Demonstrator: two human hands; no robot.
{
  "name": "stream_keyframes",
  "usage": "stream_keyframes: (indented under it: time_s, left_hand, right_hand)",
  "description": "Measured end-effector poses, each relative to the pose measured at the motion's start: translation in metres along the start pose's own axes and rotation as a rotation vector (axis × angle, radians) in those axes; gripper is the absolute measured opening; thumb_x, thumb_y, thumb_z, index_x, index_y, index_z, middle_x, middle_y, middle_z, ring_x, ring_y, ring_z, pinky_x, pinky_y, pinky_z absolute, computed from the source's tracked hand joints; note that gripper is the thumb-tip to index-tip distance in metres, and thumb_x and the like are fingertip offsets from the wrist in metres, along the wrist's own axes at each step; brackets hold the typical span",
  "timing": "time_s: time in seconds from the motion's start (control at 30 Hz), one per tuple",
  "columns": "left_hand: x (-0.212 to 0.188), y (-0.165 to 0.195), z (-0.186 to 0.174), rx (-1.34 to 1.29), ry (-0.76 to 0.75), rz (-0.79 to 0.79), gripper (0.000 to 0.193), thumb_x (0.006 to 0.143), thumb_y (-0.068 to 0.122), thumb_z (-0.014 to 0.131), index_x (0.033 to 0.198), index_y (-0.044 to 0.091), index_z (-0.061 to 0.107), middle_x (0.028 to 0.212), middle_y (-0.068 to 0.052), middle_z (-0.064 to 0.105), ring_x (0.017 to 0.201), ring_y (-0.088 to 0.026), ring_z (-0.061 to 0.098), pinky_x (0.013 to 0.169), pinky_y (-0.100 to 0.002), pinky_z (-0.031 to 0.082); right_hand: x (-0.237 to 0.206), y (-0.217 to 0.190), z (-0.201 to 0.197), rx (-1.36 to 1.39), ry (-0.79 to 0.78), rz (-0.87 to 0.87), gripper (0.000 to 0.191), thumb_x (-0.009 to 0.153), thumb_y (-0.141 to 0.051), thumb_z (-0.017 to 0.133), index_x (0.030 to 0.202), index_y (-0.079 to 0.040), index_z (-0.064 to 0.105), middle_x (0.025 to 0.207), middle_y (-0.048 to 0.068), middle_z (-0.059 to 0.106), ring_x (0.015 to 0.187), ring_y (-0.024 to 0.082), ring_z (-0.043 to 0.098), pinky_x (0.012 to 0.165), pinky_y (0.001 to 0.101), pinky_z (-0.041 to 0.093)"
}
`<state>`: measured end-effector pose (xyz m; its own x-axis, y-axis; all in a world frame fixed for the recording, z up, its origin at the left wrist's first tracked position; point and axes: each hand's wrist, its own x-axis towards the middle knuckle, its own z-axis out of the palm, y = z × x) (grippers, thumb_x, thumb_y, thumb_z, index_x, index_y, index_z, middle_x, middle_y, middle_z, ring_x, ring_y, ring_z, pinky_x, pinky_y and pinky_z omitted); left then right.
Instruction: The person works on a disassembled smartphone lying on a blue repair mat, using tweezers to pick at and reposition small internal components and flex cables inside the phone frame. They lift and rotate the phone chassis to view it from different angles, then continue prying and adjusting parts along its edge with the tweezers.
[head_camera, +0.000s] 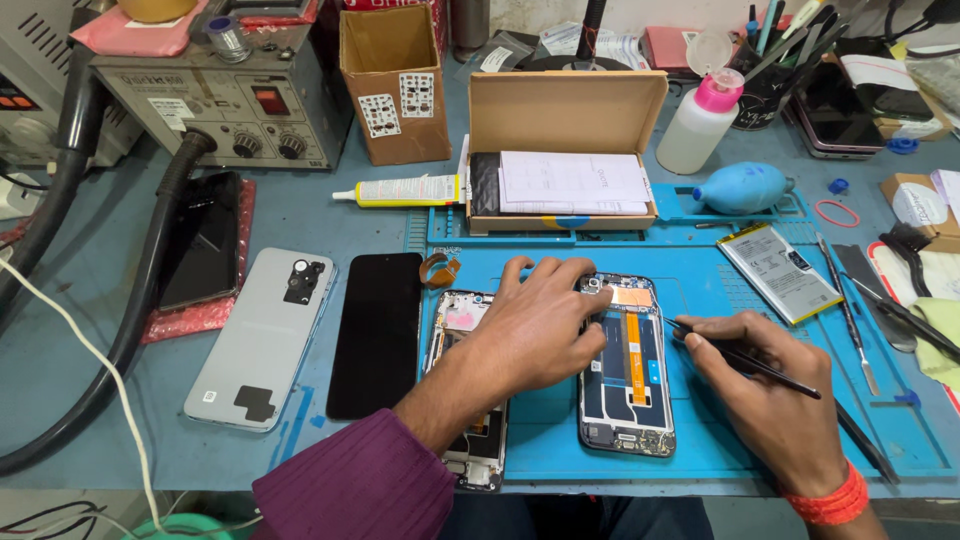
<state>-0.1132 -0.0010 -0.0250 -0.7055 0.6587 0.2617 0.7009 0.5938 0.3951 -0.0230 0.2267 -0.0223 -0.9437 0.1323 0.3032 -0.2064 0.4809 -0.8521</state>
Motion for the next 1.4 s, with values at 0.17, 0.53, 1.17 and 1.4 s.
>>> stream_keyframes:
  time_s: [0.17, 0.53, 1.17, 1.4]
  left_hand:
    - [0.001, 0.003, 0.0, 0.026, -0.018, -0.007, 0.048, 0.085, 0.031, 0.059, 0.125, 0.008, 0.071, 0.139, -0.02, 0.055, 0.128, -0.033, 0.05, 0.111, -0.057, 0.027]
    - [0.002, 0.007, -0.001, 0.029, -0.05, -0.019, 0.048, 0.085, 0.032, 0.058, 0.124, 0.009, 0.071, 0.14, -0.02, 0.054, 0.129, -0.033, 0.05, 0.111, -0.059, 0.027]
    - [0.003, 0.005, 0.0, 0.029, -0.056, -0.022, 0.053, 0.083, 0.031, 0.059, 0.13, 0.009, 0.067, 0.142, -0.021, 0.052, 0.132, -0.033, 0.047, 0.112, -0.058, 0.024]
    - [0.002, 0.007, -0.002, 0.028, -0.056, -0.025, 0.052, 0.083, 0.031, 0.059, 0.13, 0.009, 0.067, 0.142, -0.02, 0.052, 0.132, -0.033, 0.048, 0.112, -0.059, 0.024]
  right_hand:
    - [-0.005, -0.006, -0.003, -0.113, 0.008, 0.023, 0.015, 0.088, -0.005, 0.072, 0.1, 0.004, 0.073, 0.101, 0.01, 0.081, 0.084, 0.009, 0.072, 0.071, 0.0248, 0.059]
    - [-0.013, -0.015, -0.009, -0.183, -0.014, 0.025, 0.018, 0.085, -0.006, 0.073, 0.102, 0.001, 0.077, 0.093, 0.008, 0.082, 0.079, 0.01, 0.072, 0.069, 0.0267, 0.061]
    - [-0.017, -0.024, -0.006, -0.306, -0.059, -0.17, 0.019, 0.081, -0.005, 0.074, 0.099, 0.001, 0.072, 0.102, 0.012, 0.08, 0.089, 0.018, 0.08, 0.065, 0.029, 0.062]
    - [-0.021, -0.024, -0.007, -0.302, -0.066, -0.131, 0.019, 0.08, -0.005, 0.074, 0.098, 0.0, 0.072, 0.103, 0.01, 0.08, 0.087, 0.018, 0.08, 0.06, 0.0286, 0.062]
